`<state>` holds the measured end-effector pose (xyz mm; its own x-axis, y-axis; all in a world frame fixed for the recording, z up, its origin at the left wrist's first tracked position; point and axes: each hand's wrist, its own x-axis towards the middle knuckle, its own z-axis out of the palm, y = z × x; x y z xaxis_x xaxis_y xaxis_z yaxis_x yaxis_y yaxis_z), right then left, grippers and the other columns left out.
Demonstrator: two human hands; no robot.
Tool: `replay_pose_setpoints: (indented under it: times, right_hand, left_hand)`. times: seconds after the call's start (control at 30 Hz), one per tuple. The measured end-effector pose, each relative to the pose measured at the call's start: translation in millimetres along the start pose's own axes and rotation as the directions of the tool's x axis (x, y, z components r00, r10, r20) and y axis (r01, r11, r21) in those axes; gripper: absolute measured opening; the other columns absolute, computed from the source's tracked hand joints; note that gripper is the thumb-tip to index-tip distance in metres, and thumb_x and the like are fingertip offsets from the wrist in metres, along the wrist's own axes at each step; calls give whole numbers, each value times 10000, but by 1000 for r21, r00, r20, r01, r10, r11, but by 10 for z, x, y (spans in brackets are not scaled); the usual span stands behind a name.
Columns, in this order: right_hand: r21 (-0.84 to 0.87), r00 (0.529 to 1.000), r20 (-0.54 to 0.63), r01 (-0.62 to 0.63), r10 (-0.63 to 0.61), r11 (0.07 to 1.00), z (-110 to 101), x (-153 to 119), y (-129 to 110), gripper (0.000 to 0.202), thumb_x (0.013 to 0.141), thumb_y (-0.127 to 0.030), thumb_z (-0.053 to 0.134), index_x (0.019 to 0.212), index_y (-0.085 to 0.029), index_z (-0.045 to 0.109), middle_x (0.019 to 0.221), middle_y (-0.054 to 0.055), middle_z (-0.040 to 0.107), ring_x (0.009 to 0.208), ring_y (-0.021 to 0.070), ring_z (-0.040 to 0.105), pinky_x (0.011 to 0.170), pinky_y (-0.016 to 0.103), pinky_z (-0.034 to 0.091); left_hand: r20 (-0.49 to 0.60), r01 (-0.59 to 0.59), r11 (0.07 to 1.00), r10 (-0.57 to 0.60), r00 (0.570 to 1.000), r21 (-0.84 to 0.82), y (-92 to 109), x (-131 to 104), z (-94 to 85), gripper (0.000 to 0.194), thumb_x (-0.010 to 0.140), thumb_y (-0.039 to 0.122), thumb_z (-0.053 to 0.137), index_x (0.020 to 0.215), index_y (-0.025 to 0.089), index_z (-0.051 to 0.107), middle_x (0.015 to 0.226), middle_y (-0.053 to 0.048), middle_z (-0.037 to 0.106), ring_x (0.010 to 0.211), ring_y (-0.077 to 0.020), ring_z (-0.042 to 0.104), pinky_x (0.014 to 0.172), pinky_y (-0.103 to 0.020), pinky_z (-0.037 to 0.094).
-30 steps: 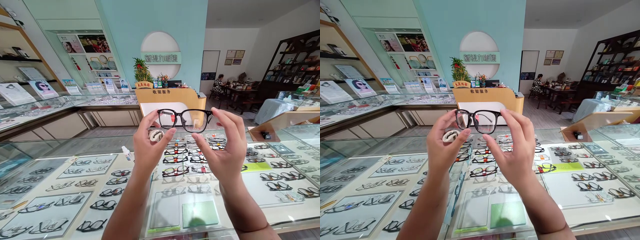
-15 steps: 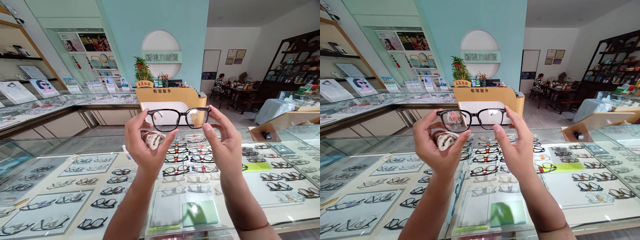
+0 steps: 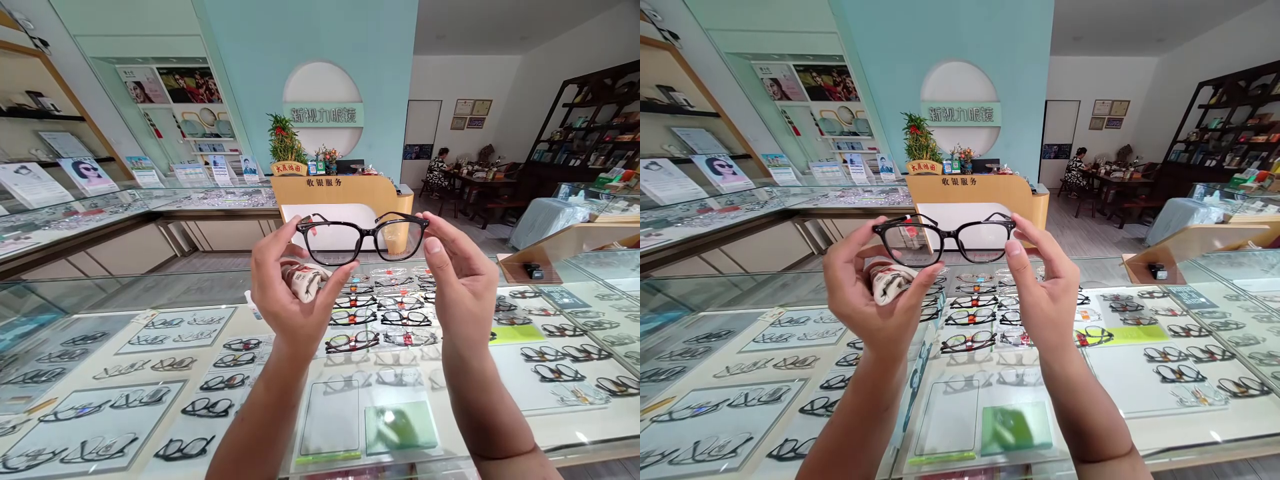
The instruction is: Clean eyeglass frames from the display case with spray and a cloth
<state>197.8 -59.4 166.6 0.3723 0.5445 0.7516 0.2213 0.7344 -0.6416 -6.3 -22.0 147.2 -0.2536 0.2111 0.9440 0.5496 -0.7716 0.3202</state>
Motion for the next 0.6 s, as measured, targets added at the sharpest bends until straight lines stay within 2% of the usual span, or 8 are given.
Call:
replay_pose_setpoints:
  times: [0.1,0.2,0.33,0.6]
  right_hand:
    - [1,999,-34,2,-2,1000,-7,18,2,265,1013,-420,783,1258,-353,857,1298,42,842,1195,272,782,1040,482,651]
    - [27,999,-51,-14,15,1000,-11,39,19,223,1002,-434,800,1198,-357,874,1183,32,854,1086,250,793,984,458,654]
    - [75,998,-49,-42,45,996,-4,65,41,206,994,-462,805,1137,-335,880,1126,36,852,1029,240,790,952,441,649]
    - [244,980,18,-198,200,949,-20,103,100,215,974,-488,825,1053,-288,813,954,16,819,921,200,777,905,374,638]
  left_hand:
    - [29,60,998,-59,998,-21,0,-3,0,818,770,493,1008,1479,322,636,1381,-87,703,939,-210,680,696,-334,537]
    - [42,77,997,-75,996,-25,-10,-6,-5,791,773,512,1002,1445,289,650,1305,-78,703,933,-204,688,679,-314,526]
    - [70,90,995,-88,994,-30,-13,-5,-20,778,774,536,994,1419,261,656,1253,-77,706,944,-208,698,671,-306,528]
    - [152,166,985,-158,976,-39,35,-2,-22,726,790,515,991,1376,231,670,1210,-93,734,1081,-260,732,767,-350,586]
